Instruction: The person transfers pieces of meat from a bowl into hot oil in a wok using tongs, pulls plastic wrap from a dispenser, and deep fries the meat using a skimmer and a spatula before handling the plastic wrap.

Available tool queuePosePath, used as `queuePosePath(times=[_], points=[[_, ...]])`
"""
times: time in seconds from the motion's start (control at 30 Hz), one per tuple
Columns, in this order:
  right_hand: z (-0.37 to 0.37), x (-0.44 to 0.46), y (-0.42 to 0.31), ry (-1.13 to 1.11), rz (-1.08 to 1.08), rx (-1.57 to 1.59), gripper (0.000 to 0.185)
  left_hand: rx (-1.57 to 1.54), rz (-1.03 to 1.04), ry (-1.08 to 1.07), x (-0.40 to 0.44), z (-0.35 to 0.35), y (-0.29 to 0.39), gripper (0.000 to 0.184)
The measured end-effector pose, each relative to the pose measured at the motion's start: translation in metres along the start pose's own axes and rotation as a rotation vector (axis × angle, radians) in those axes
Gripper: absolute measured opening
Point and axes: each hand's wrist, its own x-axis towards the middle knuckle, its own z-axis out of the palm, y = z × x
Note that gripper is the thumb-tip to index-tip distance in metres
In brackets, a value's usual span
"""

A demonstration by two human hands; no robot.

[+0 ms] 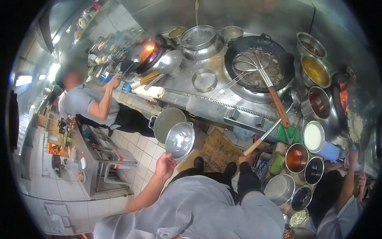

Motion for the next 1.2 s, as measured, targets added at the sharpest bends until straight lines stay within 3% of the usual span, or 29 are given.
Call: queuePosePath(times=[0.03, 0.07, 0.2, 0.23, 0.3, 0.33, 0.37, 0.4, 0.47, 0.53, 0.6, 0.63, 0.7, 0.73, 0.8, 0.83, 0.93, 0.97, 1.1, 1.17, 1.2], points=[[0.018, -0.008, -0.005, -0.141, -0.043, 0.006, 0.031, -0.003, -0.004, -0.002, 0.003, 0.001, -0.001, 0.009], [0.004, -0.016, -0.016, -0.142, -0.045, 0.002, 0.031, 0.009, -0.013, -0.012, 0.005, -0.001, -0.002, 0.009], [-0.099, -0.080, -0.142, -0.405, 0.230, 0.612, 0.027, -0.013, -0.033, -0.128, 0.012, -0.032, -0.001, 0.016], [-0.023, -0.056, -0.108, -0.404, 0.231, 0.609, 0.027, -0.016, -0.035, -0.128, 0.011, -0.032, 0.004, 0.016], [0.075, 0.085, -0.069, -0.611, 0.042, 1.643, 0.022, -0.023, -0.009, -0.020, 0.006, -0.028, 0.016, 0.011], [0.132, 0.108, -0.041, -0.679, -0.084, 2.162, 0.020, -0.022, -0.018, -0.024, 0.008, -0.038, 0.019, 0.011], [0.071, 0.115, -0.066, -0.666, -0.080, 2.162, 0.020, -0.013, -0.010, -0.049, 0.010, -0.049, 0.023, 0.016], [0.016, 0.104, -0.105, -0.010, 0.662, 1.994, 0.009, -0.002, -0.003, -0.076, 0.014, -0.059, 0.028, 0.020], [-0.009, 0.121, -0.118, 0.017, 0.630, 1.833, 0.012, 0.004, -0.024, -0.066, 0.016, -0.066, 0.043, 0.016], [-0.045, 0.107, -0.127, -0.220, 0.660, 1.779, 0.017, 0.011, -0.054, -0.062, 0.028, -0.086, 0.053, 0.011], [-0.081, 0.059, -0.149, -0.159, 0.636, 1.690, 0.015, 0.031, -0.088, -0.111, 0.053, -0.116, 0.059, 0.013], [-0.088, 0.037, -0.157, -0.075, 0.588, 1.495, 0.016, 0.038, -0.115, -0.135, 0.063, -0.124, 0.066, 0.013], [-0.075, 0.016, -0.149, 0.042, 0.581, 1.200, 0.021, 0.119, -0.137, -0.209, 0.087, -0.135, 0.083, 0.013], [-0.065, 0.009, -0.137, 0.087, 0.614, 1.204, 0.021, 0.133, -0.171, -0.246, 0.100, -0.141, 0.093, 0.013], [-0.063, -0.011, -0.117, 0.243, 0.194, 0.704, 0.025, 0.205, -0.199, -0.279, 0.124, -0.149, 0.109, 0.009], [-0.081, -0.028, -0.135, 0.258, 0.306, 0.875, 0.034, 0.266, -0.179, -0.354, 0.133, -0.151, 0.120, 0.010], [-0.113, -0.054, -0.174, 0.228, 0.479, 1.480, 0.026, 0.278, -0.234, -0.453, 0.167, -0.164, 0.133, 0.008], [-0.114, -0.060, -0.190, 0.287, 0.366, 1.664, 0.021, 0.303, -0.259, -0.490, 0.176, -0.165, 0.139, 0.008], [-0.088, -0.096, -0.212, 0.462, 0.350, 1.632, 0.026, 0.368, -0.321, -0.577, 0.184, -0.153, 0.147, 0.005], [-0.070, -0.134, -0.241, 0.511, 0.498, 1.328, 0.028, 0.388, -0.320, -0.618, 0.184, -0.145, 0.145, 0.004], [-0.034, -0.138, -0.226, 0.416, 0.345, 1.457, 0.027, 0.384, -0.335, -0.638, 0.186, -0.146, 0.138, 0.004]])
